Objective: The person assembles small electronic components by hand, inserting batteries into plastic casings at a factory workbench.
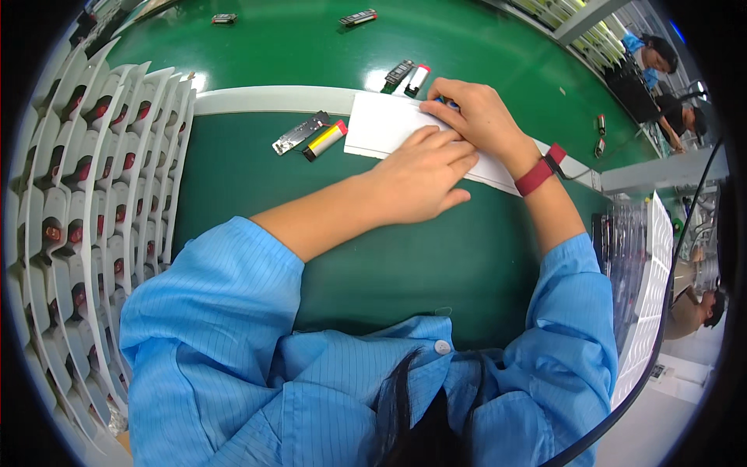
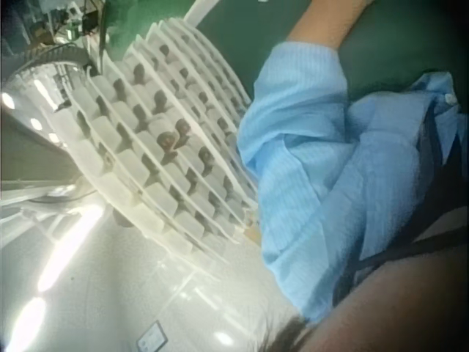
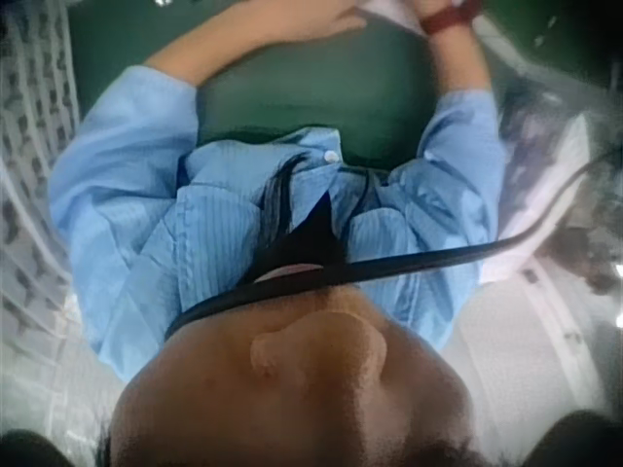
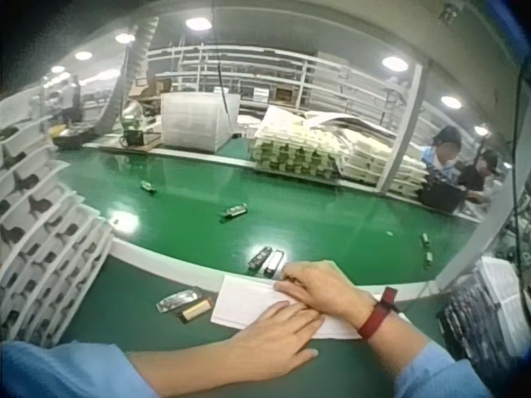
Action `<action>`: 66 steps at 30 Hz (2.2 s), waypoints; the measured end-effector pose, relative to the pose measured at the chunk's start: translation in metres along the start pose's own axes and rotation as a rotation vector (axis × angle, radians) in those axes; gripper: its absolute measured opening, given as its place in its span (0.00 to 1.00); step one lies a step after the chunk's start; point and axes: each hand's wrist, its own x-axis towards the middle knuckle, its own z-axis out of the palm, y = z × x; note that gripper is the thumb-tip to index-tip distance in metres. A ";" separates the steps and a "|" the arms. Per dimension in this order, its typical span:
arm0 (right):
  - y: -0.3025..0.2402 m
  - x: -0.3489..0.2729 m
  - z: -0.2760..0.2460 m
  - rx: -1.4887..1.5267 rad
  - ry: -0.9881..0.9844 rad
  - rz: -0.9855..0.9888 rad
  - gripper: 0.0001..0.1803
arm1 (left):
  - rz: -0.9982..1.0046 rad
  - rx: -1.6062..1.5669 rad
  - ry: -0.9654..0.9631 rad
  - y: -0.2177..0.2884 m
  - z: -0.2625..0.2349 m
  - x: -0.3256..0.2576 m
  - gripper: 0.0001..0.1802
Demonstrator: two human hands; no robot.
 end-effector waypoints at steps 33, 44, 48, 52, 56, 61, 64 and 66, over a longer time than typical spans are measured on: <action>0.064 -0.116 -0.049 0.168 0.437 0.488 0.12 | -0.089 0.103 -0.043 0.009 0.000 -0.002 0.28; -0.065 -0.279 -0.062 -0.261 0.263 0.612 0.17 | -0.367 -0.062 0.172 -0.027 -0.036 0.050 0.13; -0.025 -0.282 -0.054 -0.353 0.462 0.753 0.14 | -0.483 0.048 0.093 -0.071 -0.031 0.101 0.15; 0.017 -0.245 -0.036 -0.398 0.526 0.741 0.12 | -0.637 0.146 -0.207 -0.097 -0.021 0.119 0.18; 0.063 -0.232 -0.049 -0.408 0.569 0.735 0.10 | -0.551 0.234 -0.306 -0.085 -0.023 0.121 0.17; 0.062 -0.216 -0.064 -0.613 0.566 0.550 0.08 | -0.463 -0.100 0.047 -0.072 -0.047 0.102 0.15; 0.025 -0.208 -0.087 -0.439 0.539 0.564 0.08 | -0.487 -0.319 0.093 -0.038 -0.077 0.090 0.14; -0.002 -0.194 -0.099 -0.062 0.500 0.735 0.08 | -0.427 -0.864 0.011 -0.024 -0.087 0.074 0.13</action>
